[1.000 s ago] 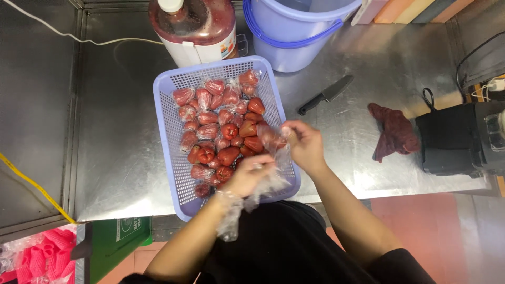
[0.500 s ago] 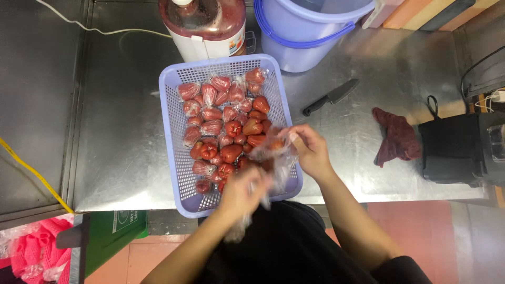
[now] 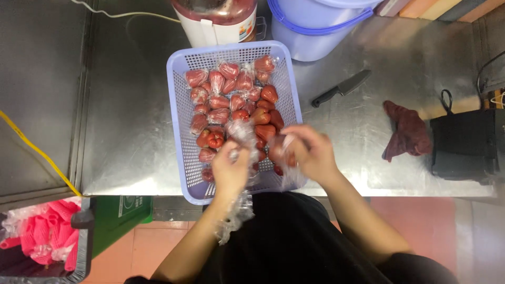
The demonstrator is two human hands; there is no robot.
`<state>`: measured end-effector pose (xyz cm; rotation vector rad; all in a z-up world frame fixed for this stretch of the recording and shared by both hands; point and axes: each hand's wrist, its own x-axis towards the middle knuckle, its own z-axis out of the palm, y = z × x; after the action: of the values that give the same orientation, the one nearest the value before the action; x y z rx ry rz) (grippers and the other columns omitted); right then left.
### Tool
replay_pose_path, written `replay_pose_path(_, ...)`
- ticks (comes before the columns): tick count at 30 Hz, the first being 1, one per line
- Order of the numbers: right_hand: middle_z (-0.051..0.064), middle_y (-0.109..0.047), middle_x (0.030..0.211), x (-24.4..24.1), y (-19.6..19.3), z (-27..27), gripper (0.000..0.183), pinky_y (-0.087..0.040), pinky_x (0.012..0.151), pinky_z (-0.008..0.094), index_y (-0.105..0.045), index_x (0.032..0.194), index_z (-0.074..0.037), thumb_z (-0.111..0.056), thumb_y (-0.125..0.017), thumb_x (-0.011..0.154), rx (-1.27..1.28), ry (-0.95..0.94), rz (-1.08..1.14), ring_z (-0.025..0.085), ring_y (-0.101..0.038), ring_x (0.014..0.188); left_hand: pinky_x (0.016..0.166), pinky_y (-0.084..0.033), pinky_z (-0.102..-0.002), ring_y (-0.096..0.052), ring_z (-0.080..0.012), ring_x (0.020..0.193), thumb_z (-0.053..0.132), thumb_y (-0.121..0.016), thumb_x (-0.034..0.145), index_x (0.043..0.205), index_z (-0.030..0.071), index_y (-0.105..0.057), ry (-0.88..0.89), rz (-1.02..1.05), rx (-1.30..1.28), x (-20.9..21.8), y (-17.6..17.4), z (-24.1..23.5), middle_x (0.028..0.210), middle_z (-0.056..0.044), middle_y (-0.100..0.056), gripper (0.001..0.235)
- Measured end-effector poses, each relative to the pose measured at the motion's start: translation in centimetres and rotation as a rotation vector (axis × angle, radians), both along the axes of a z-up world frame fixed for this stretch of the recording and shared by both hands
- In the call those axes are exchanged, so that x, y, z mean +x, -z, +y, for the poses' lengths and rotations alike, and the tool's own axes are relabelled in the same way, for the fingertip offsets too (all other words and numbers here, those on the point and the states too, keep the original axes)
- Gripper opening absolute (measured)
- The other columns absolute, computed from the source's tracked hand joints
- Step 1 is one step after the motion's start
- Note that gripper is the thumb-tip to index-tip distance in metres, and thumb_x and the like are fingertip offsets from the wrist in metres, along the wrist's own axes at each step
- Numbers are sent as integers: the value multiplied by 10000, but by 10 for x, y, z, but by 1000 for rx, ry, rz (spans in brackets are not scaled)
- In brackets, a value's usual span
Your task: The person wraps individual red fruits in clear plastic film, one at a time, and places them into a blue basket. The person handles the fruits by hand, twisting the film to seal each piece.
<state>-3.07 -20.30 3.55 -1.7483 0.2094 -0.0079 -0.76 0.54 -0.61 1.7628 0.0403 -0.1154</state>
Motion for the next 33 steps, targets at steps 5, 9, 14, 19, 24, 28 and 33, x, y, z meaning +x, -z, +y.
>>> replay_pose_path(5,48,-710,827,-12,-86,38,361,-574,667,347,-670,1278,-173,-89,-722,931,-338,-736,-369,173,-704,723,541,-480,-301,-563,-112,563,158,-703,880,825,28,-676,5,67,107,-2,-43,-6,635,-75,-654,144)
replay_pose_path(9,114,-658,713,0,-112,91,763,-552,692,424,-443,1591,-306,-31,-614,901,-821,-1229,-20,262,-681,663,598,-542,-380,-685,-251,614,203,-713,844,871,38,-698,166,74,237,6,-3,0,699,-164,-703,169)
replay_pose_path(14,121,-714,849,3,-82,121,555,-575,703,439,-655,1325,-228,-39,-615,804,-658,-1298,-258,281,-727,778,737,-555,-469,-712,-372,803,309,-728,816,954,77,-741,374,146,445,25,12,12,855,-197,-723,271)
replay_pose_path(19,125,-726,864,1,-60,134,284,-566,726,472,-709,1050,-137,-90,-664,774,-580,-1183,-463,320,-724,846,842,-577,-449,-740,-339,914,405,-695,813,1034,102,-765,600,359,653,70,113,24,971,-162,-753,381)
replay_pose_path(24,82,-742,808,15,-35,74,162,-600,629,387,-662,1059,-133,-79,-633,909,-263,-735,-24,258,-752,693,622,-563,-371,-693,-270,784,177,-753,847,1229,70,-681,225,544,-562,101,65,37,1018,-170,-747,403)
replay_pose_path(28,66,-730,790,26,-13,24,146,-671,622,352,-688,1057,-132,-132,-652,916,-93,-374,263,226,-744,696,573,-543,-297,-681,-172,788,208,-707,958,1183,55,-706,230,686,-852,84,45,38,1112,-94,-747,272)
replay_pose_path(33,79,-719,745,22,40,-4,75,-564,617,310,-735,934,-67,-74,-733,859,-519,-413,-123,114,-676,654,695,-532,-229,-633,-75,787,122,-836,850,1068,97,-591,531,255,-222,59,5,-16,929,-64,-717,329)
